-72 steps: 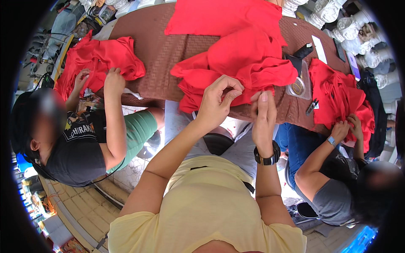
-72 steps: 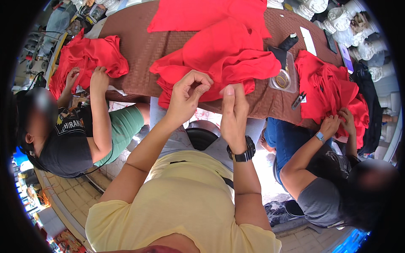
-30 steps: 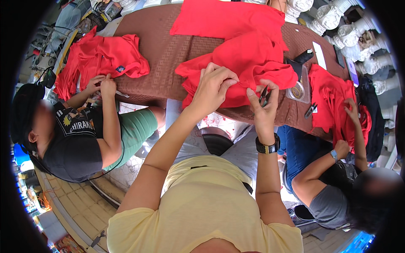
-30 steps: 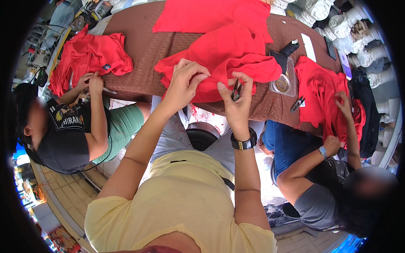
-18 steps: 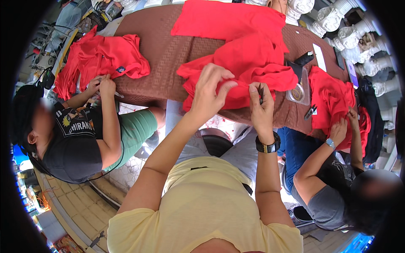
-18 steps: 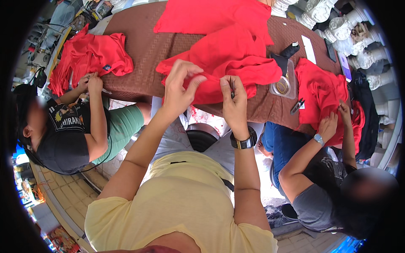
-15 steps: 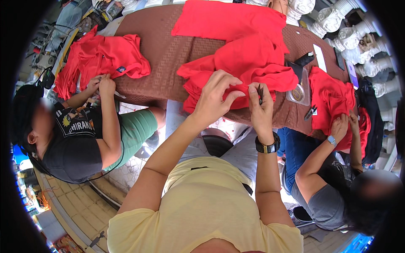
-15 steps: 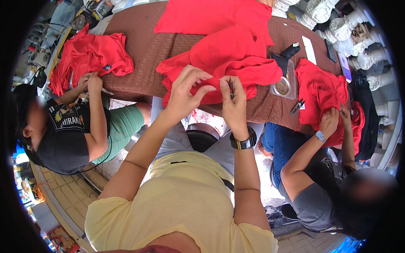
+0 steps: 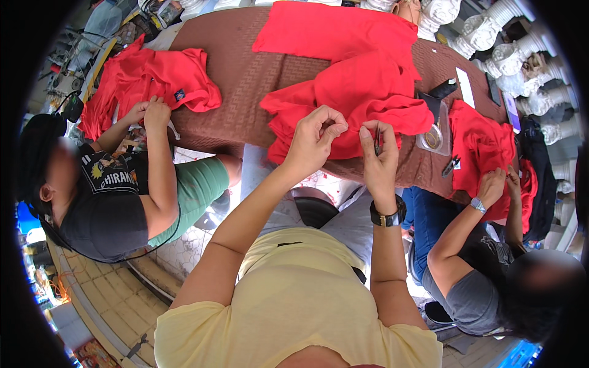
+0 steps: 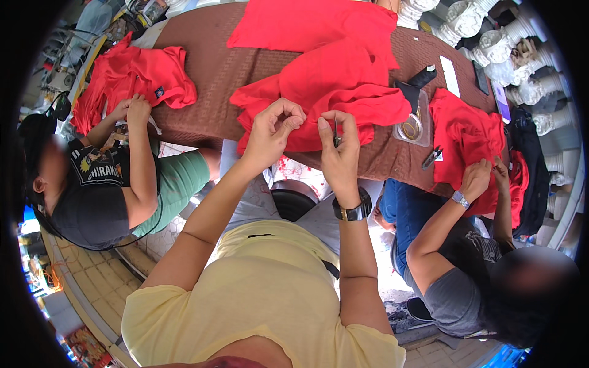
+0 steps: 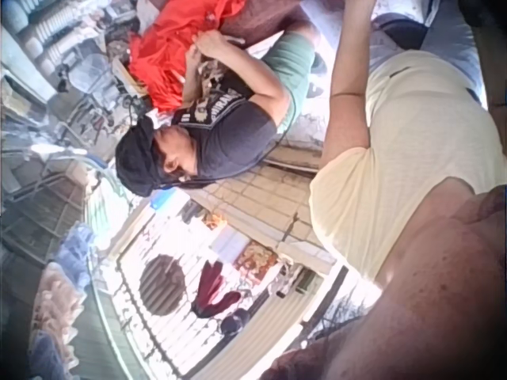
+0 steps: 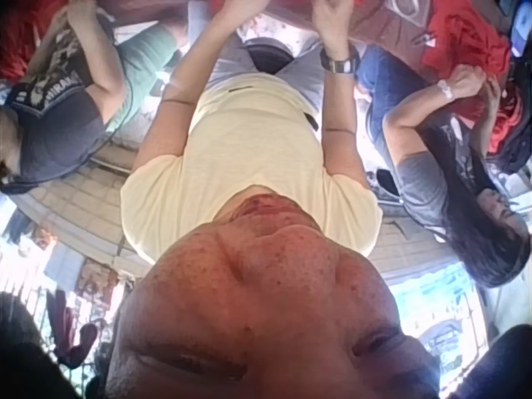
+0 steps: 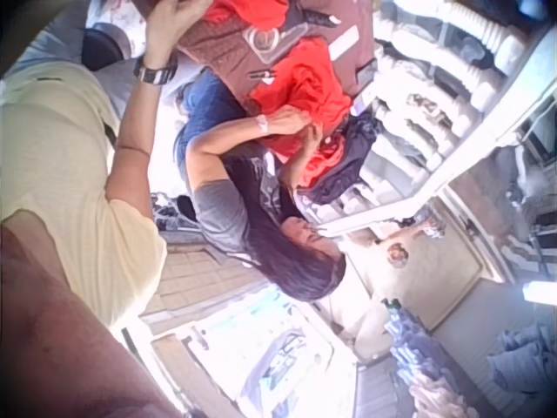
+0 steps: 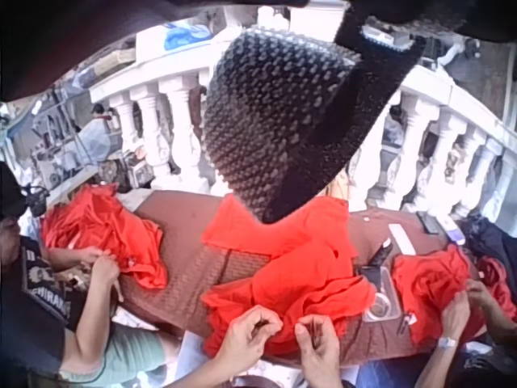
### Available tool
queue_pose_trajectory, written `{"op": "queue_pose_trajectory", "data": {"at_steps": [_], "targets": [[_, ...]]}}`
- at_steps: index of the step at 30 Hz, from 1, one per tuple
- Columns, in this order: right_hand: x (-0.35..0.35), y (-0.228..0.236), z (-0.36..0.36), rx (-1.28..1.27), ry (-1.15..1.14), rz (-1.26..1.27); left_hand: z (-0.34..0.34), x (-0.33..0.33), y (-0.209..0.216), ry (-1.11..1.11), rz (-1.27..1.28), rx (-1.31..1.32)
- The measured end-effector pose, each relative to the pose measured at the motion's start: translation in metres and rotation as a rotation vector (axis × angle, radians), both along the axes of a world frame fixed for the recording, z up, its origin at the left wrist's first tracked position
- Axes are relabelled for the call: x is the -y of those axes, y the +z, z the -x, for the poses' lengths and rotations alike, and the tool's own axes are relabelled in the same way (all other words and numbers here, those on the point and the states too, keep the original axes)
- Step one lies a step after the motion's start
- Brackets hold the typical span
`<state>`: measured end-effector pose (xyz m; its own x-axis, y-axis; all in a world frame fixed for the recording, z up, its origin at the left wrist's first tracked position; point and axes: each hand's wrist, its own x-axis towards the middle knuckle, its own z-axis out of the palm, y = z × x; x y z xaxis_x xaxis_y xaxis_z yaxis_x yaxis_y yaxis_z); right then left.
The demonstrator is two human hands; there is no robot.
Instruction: The person trims loose threads from red garments using thread nippers, turning the items over and spreading them out on a table to check both sides.
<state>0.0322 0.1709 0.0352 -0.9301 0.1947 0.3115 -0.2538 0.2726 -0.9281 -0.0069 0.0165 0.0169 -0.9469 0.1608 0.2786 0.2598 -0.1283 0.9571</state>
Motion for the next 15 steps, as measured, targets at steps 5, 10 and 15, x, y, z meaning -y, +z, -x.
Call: {"op": "queue_pose_trajectory", "data": {"at_steps": [5, 10, 15], "targets": [[0.025, 0.010, -0.027, -0.029, -0.117, 0.083, -0.003, 0.001, -0.008, -0.031, -0.054, 0.084], [0.035, -0.005, -0.035, 0.454, 0.214, 0.514, -0.011, 0.000, 0.000, -0.044, -0.083, 0.147], [0.036, -0.011, -0.024, 0.470, 0.235, 0.619, -0.015, 0.006, 0.006, -0.161, -0.206, 0.280]]}}
